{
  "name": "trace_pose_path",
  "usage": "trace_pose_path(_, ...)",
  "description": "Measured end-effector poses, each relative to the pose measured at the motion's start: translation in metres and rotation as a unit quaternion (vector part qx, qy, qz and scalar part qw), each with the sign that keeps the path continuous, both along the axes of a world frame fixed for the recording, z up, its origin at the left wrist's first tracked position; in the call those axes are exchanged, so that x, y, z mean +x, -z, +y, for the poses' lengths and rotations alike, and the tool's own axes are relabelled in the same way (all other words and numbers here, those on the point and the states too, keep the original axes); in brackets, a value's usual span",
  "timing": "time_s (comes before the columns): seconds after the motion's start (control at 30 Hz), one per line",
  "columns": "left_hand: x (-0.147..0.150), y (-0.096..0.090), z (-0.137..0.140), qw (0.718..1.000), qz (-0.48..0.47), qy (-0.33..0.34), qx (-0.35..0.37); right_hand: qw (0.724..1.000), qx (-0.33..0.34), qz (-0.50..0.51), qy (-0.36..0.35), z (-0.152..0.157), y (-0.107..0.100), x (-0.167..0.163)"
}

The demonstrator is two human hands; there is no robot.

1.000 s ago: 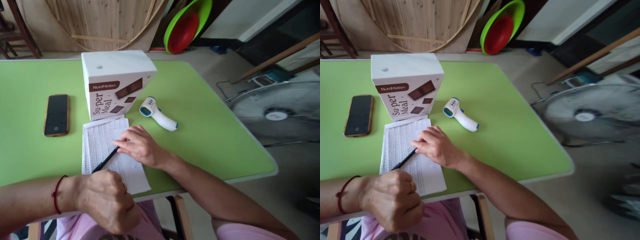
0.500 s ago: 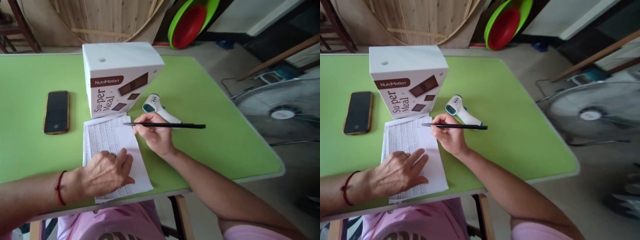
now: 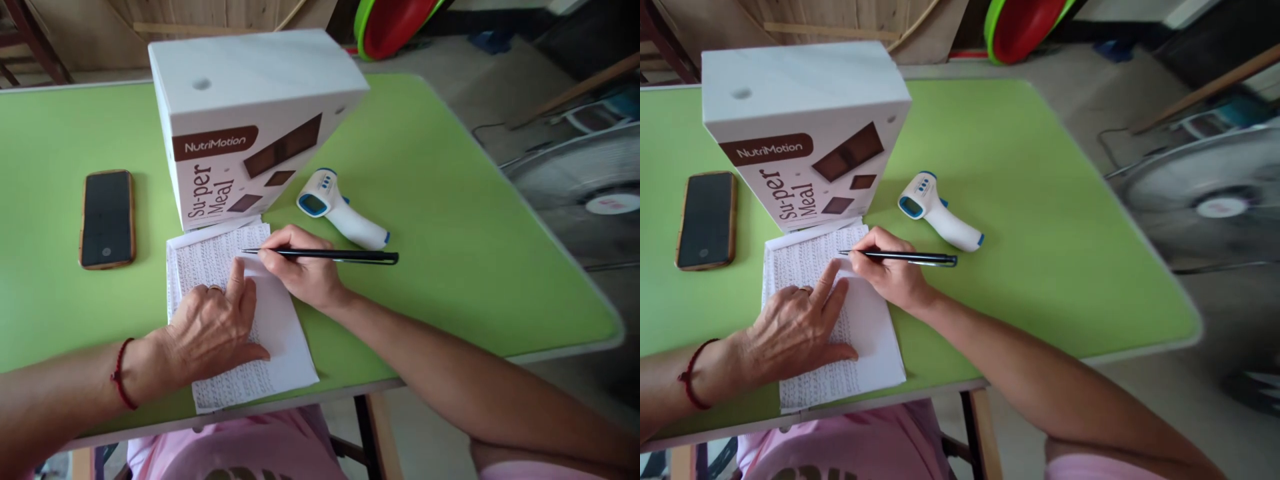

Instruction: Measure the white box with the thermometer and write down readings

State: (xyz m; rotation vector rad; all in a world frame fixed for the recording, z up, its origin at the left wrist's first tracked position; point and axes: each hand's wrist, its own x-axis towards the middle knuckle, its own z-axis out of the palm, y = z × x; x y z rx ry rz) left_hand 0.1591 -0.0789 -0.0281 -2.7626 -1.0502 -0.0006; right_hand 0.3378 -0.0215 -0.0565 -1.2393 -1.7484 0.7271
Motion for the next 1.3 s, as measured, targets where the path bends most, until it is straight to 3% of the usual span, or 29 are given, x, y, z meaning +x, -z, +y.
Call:
trace_pose_path(0.4, 0.003, -0.012, -0.001, 1.000, 0.000, -0.006, -0.025, 0.993, 0.106, -0.036, -0.046, 0.003, 0.006, 0.002)
trace_pose_path(1.3, 0.001, -0.005, -0.001, 1.000, 0.013, -0.008, -0.007, 0.991, 0.117, -0.045, -0.046, 0.003, 0.006, 0.002)
